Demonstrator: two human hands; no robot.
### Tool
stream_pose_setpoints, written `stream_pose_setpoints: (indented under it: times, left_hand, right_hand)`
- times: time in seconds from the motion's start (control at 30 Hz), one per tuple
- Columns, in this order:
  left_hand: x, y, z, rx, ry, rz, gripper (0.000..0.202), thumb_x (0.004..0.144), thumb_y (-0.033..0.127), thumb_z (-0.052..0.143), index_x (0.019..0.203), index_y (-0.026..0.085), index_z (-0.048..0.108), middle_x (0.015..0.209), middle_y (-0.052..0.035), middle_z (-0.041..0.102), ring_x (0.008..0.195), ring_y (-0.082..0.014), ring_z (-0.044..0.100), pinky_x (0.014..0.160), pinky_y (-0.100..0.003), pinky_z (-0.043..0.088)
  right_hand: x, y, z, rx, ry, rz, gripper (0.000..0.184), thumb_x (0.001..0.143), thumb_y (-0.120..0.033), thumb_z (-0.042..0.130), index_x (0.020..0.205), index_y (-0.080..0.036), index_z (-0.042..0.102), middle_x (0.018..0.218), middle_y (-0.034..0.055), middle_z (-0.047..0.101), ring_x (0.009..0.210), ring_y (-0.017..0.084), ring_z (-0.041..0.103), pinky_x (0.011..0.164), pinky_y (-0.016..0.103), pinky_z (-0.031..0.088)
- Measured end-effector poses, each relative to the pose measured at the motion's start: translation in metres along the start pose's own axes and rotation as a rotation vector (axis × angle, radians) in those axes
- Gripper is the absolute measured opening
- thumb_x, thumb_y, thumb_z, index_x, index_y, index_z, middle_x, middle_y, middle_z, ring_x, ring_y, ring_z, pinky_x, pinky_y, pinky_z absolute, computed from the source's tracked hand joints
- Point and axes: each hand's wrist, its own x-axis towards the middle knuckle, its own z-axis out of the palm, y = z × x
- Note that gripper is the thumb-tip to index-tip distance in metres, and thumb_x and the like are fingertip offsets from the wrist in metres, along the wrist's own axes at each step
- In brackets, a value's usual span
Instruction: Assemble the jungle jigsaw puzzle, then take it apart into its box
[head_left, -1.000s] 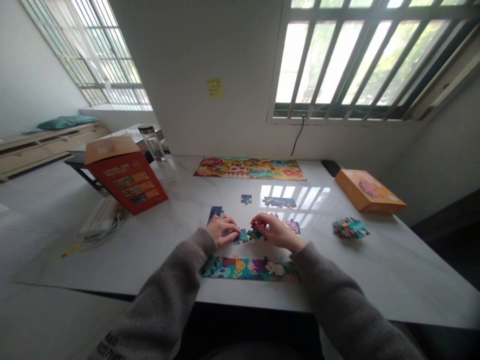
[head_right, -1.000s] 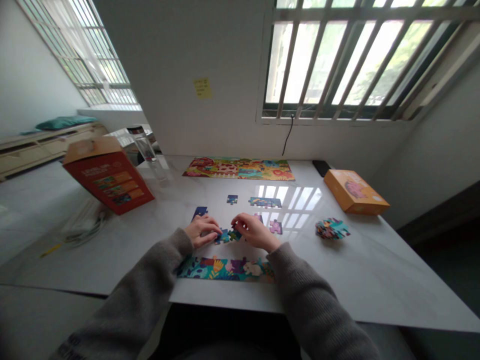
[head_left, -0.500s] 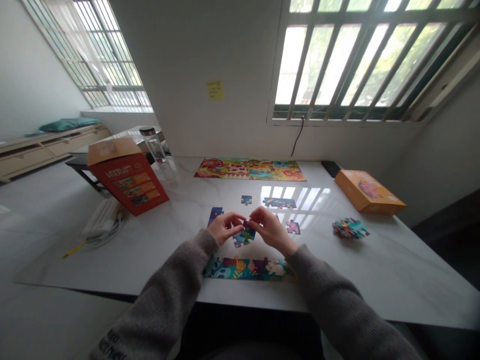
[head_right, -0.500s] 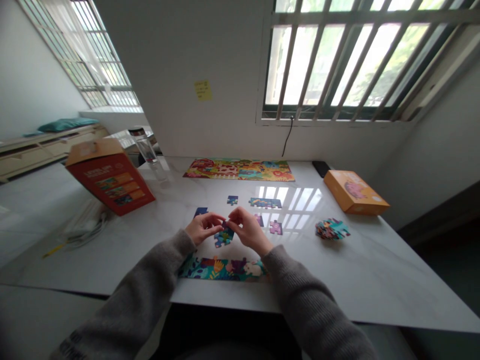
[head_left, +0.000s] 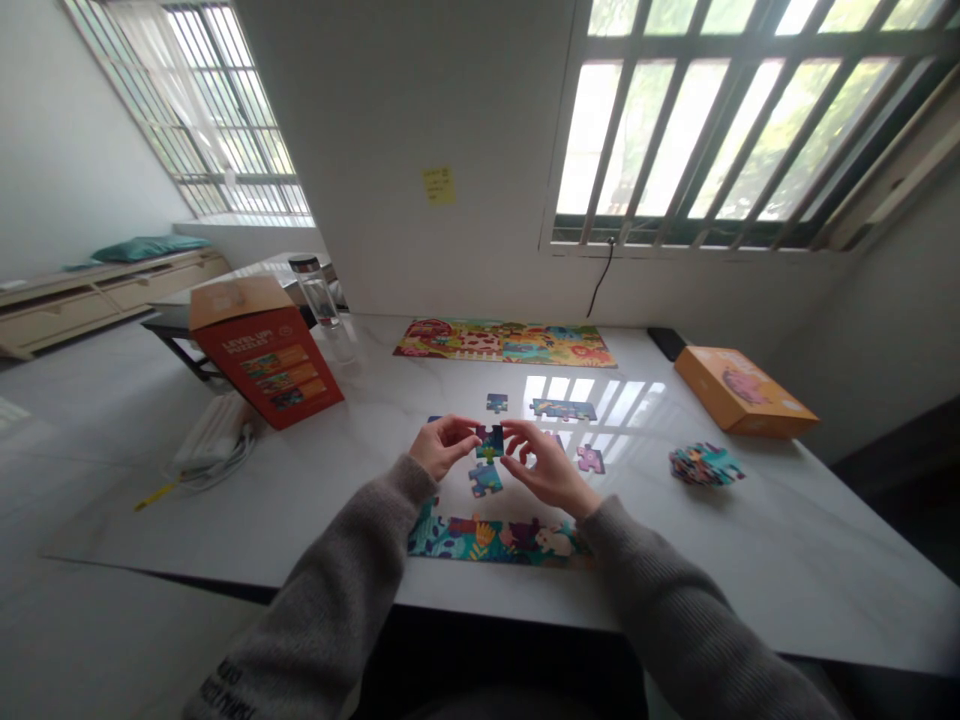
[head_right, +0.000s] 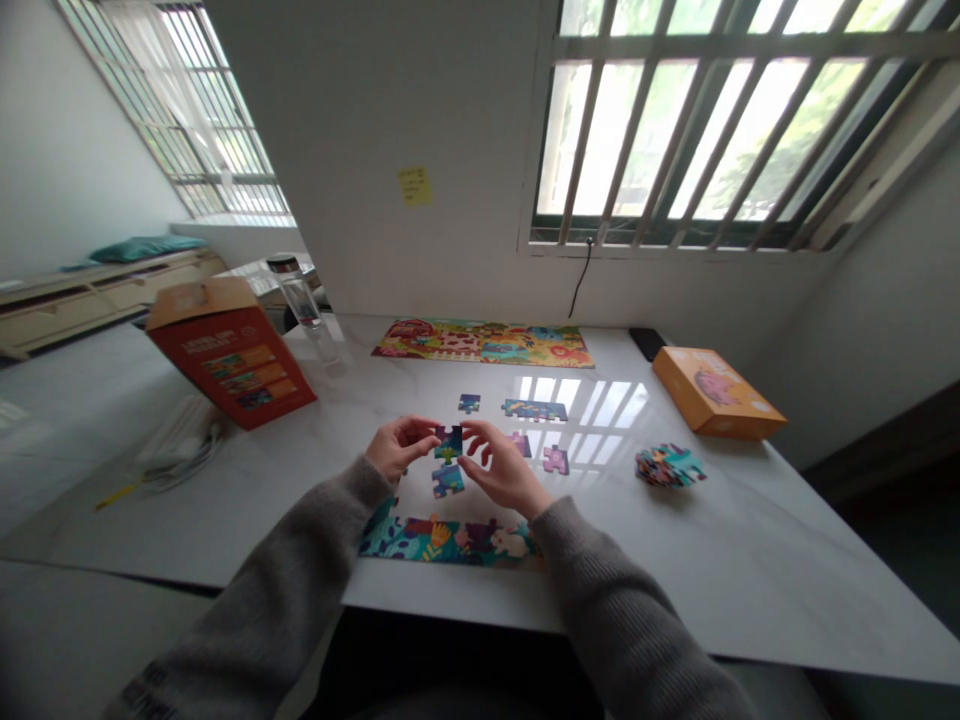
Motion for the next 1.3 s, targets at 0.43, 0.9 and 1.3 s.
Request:
stream_pose_setpoints:
  times: [0.43, 0.9, 1.3]
  left_hand:
    - [-0.002, -0.004, -0.002, 0.357, -0.102, 0.144, 0.026, 0.077, 0.035, 0.075, 0.090, 0.014, 0.068, 0.073, -0.0032, 0.070, 0.063, -0.0125, 0.060, 0.058, -0.025, 0.043]
    - [-0.002, -0.008, -0.003, 0.442, -0.202, 0.214, 0.045, 0.086, 0.027, 0.062, 0.130, 0.019, 0.058, 0.104, -0.0075, 0.072, 0.084, -0.0161, 0.066, 0.068, -0.027, 0.049]
    - [0.002, -0.018, -0.004, 0.798, -0.168, 0.489, 0.045, 0.079, 0.032, 0.074, 0.120, 0.019, 0.063, 0.098, -0.0074, 0.064, 0.088, -0.0218, 0.060, 0.087, -0.037, 0.049]
  right_hand:
    - [0.005, 0.007, 0.002, 0.203, 0.240, 0.176, 0.030, 0.082, -0.046, 0.069, 0.087, -0.021, 0.054, 0.067, -0.0042, 0.054, 0.058, 0.012, 0.050, 0.053, 0.026, 0.040]
    - [0.002, 0.005, 0.001, 0.193, 0.062, 0.183, 0.045, 0.087, -0.045, 0.065, 0.123, -0.021, 0.054, 0.069, -0.0048, 0.059, 0.060, 0.014, 0.063, 0.055, 0.026, 0.047]
    - [0.001, 0.005, -0.009, 0.083, 0.011, 0.170, 0.034, 0.089, -0.038, 0.061, 0.117, -0.019, 0.060, 0.076, 0.0002, 0.065, 0.071, 0.017, 0.068, 0.067, 0.031, 0.055]
